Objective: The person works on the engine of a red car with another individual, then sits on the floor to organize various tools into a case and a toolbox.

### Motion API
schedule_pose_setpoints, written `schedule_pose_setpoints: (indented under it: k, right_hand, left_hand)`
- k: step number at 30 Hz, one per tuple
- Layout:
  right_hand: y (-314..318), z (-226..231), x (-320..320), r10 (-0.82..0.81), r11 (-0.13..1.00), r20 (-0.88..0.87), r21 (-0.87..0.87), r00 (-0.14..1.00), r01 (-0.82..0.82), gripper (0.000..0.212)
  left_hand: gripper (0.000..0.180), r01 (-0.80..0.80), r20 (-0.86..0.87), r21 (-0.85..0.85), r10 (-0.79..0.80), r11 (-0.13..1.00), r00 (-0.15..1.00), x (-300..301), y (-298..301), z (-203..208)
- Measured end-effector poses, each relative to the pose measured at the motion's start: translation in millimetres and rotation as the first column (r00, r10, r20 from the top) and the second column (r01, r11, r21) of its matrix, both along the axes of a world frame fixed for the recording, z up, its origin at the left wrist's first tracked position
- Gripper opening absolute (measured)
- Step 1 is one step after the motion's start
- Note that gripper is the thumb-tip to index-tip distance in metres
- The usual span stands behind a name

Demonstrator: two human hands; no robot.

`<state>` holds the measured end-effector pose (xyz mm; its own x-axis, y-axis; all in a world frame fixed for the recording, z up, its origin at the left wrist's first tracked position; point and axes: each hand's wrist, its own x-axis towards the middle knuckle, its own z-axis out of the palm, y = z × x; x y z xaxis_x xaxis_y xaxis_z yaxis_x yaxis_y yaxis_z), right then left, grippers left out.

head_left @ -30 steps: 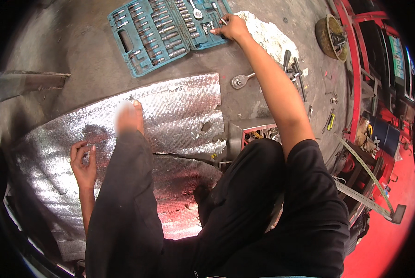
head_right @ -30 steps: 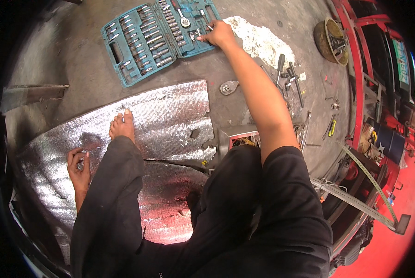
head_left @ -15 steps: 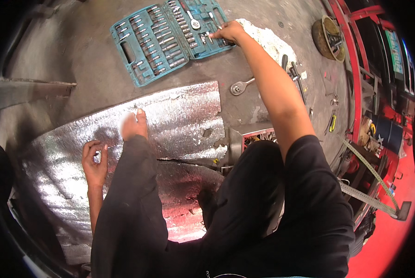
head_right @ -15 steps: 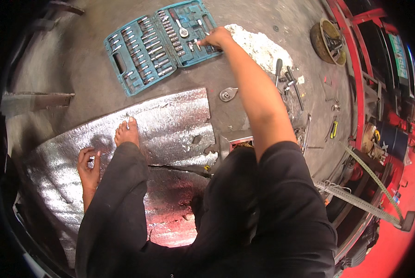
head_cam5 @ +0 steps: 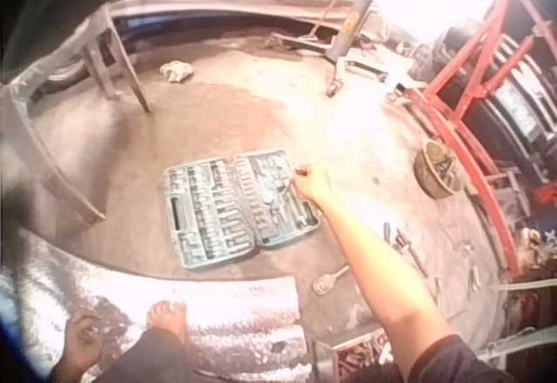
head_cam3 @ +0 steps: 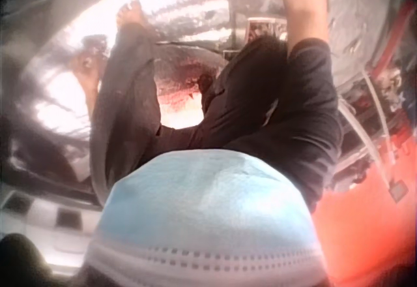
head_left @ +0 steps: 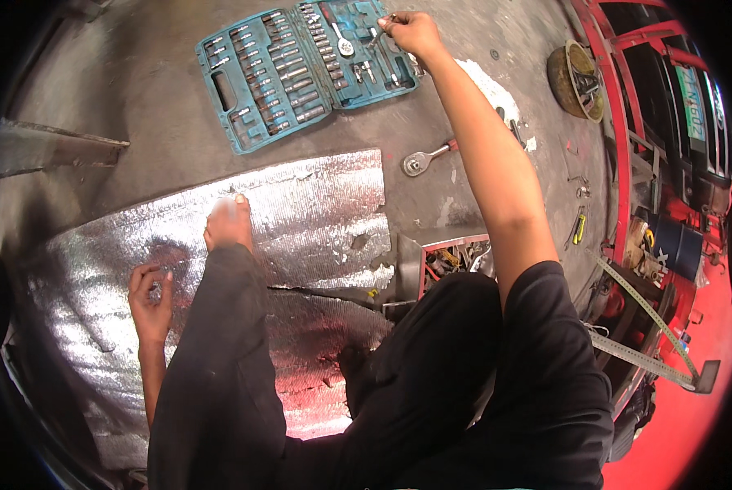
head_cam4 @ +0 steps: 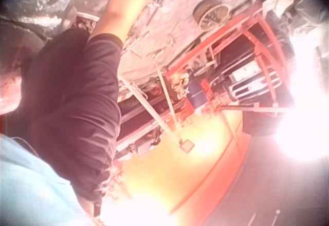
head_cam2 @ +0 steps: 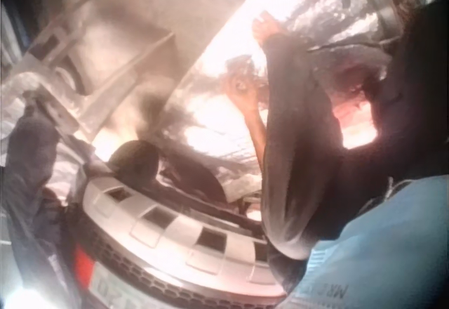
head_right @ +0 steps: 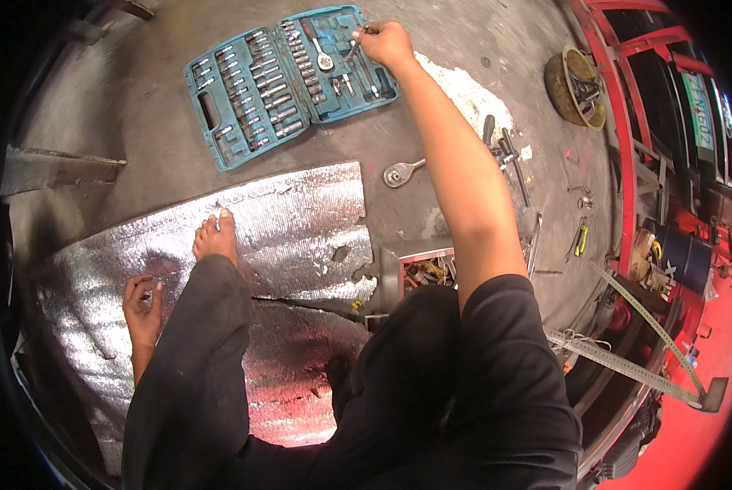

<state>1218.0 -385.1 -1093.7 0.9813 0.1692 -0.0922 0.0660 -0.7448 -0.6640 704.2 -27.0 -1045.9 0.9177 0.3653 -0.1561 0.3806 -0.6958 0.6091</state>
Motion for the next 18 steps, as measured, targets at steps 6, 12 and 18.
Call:
schedule_pose_setpoints:
  k: [6,12,18]
  right_hand:
    - [-13.1,-19.6,-30.3,0.057,0.998,0.203,-0.03,0.978,-0.052,0.022]
    - [-30.6,-34.9,-74.4,0.009,0.994,0.166,-0.109,0.986,0.009,0.017]
    - [-24.8,-31.9,-88.8,-0.022,0.969,0.109,-0.244,0.994,0.048,0.028]
  left_hand:
    - [0.012,0.026,-0.013,0.008,-0.026,1.0,1.0,-4.5,0.0,-11.1]
    - [0.01,-0.041,-0.06,-0.066,0.037,0.997,0.998,3.1,-2.8,2.3]
    - [0.009,0.016,-0.034,0.001,-0.016,1.0,0.999,3.6,-1.7,-3.5]
